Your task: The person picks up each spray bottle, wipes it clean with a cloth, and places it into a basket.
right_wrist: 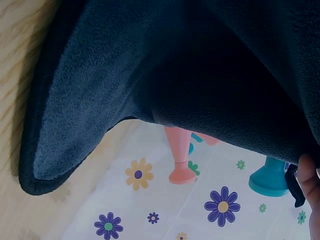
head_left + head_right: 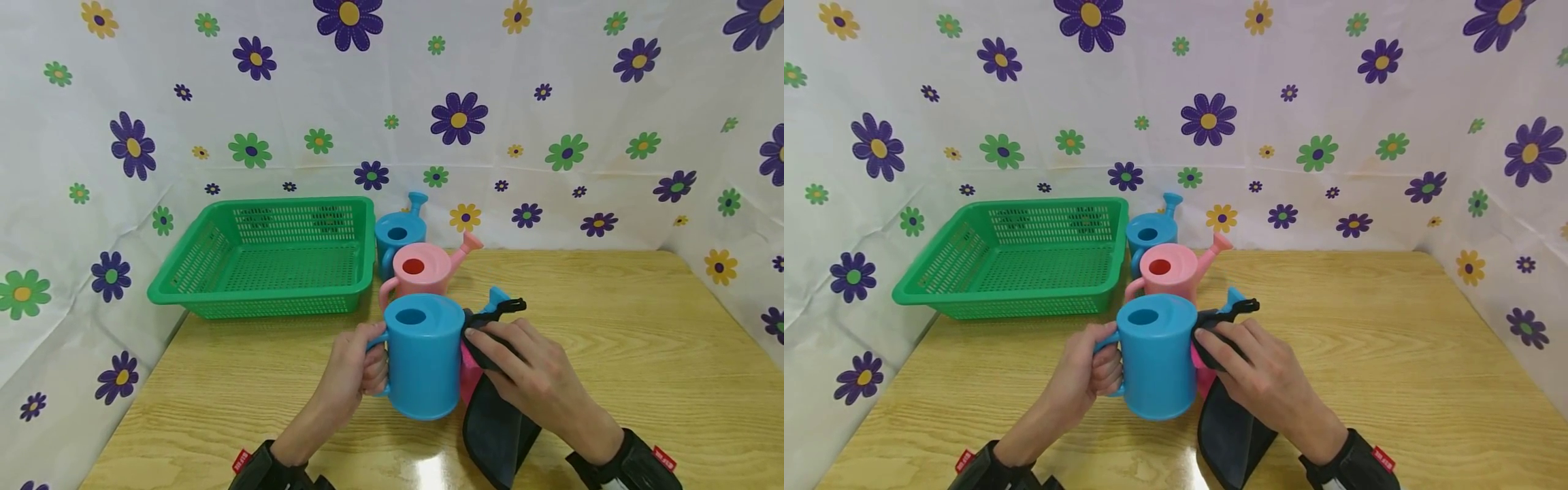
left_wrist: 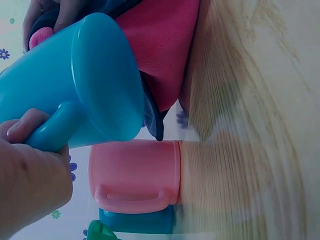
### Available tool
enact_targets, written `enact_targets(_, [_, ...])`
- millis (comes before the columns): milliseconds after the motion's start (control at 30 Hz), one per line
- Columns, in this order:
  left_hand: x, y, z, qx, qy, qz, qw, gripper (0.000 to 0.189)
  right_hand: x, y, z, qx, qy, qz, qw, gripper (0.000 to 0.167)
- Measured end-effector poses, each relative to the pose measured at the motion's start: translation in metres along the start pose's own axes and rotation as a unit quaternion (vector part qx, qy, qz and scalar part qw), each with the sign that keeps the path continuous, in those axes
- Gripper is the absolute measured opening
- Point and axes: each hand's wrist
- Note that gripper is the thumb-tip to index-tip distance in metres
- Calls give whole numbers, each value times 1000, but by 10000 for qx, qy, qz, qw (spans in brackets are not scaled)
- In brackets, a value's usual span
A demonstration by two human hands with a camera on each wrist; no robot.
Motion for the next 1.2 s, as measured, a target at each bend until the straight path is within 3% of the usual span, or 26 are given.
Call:
enact_targets(167, [-1, 0, 2, 185, 19, 8, 9998, 56, -1, 1, 1, 97, -26, 46, 9999, 42])
enact_targets(300, [0, 0, 4, 313, 216, 113, 9992, 57, -1, 1, 1, -63, -82, 89, 9999, 33])
enact_targets(367, [1, 0, 4, 327, 322, 168, 9988, 57, -2, 0, 0, -226, -65, 138, 9996, 43])
enact_targets(467, [3, -1, 5, 295, 407, 216, 9985, 56, -2, -1, 0, -350, 7, 145, 9993, 72])
enact_targets(667, [2, 0, 4, 260, 453, 215, 9984, 55, 0, -3, 2, -197, 150, -86, 9997, 80])
enact_targets(767, [2, 0, 3, 227, 429, 214, 9986, 55, 0, -5, 2, -251, 208, -18, 9995, 83])
enact_targets(1200, [0, 2, 2, 78, 363, 195, 9991, 56, 4, -5, -1, -243, 748, 442, 9959, 72])
Point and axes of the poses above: each hand's wrist, its own y-axis away from the middle knuckle, its own z-axis out of the palm, x = y × z, and after that the axes turned 6 degrees about y, right-handed
